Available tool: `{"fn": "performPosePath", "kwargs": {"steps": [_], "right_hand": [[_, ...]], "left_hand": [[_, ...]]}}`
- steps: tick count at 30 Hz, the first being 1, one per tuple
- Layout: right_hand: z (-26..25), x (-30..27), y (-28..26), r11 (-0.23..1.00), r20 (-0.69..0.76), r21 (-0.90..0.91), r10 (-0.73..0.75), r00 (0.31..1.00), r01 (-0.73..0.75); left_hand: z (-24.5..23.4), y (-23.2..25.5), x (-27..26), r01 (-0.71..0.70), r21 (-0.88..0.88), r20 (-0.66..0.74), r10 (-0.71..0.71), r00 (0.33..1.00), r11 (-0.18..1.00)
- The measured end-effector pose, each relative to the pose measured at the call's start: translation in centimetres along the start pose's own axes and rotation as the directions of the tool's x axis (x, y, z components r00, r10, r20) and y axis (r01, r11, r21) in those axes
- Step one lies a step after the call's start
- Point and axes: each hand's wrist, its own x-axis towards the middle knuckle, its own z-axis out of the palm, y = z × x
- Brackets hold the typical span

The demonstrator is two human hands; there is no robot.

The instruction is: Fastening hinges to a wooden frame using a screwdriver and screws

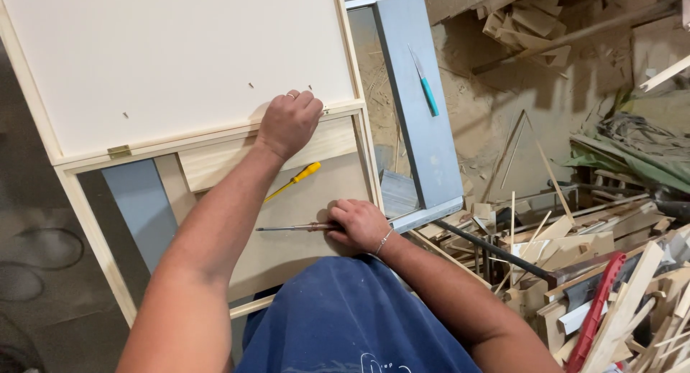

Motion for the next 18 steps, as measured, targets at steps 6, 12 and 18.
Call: {"fn": "performPosePath", "kwargs": {"steps": [6, 12, 18], "right_hand": [[0.3, 0.1, 0.1, 1.0, 0.007, -0.007, -0.001, 1.0, 0.002], [-0.6, 0.2, -0.3, 0.997, 0.02, 0.065, 0.036, 0.999, -0.037], [-3.2, 1.2, -1.6, 0.855, -0.191, 0.401, 0.43, 0.882, -0.33]], "left_hand": [[-1.7, -0.2, 1.4, 0.543, -0.346, 0.27, -0.473, 0.839, 0.765], [-3.7, -0.3, 2.5, 0.651, -0.605, 0.285, -0.639, 0.715, 0.459], [-7.0, 4.1, -0.4, 0.747, -0.664, 0.675, -0.446, 0.587, -0.021]]}}
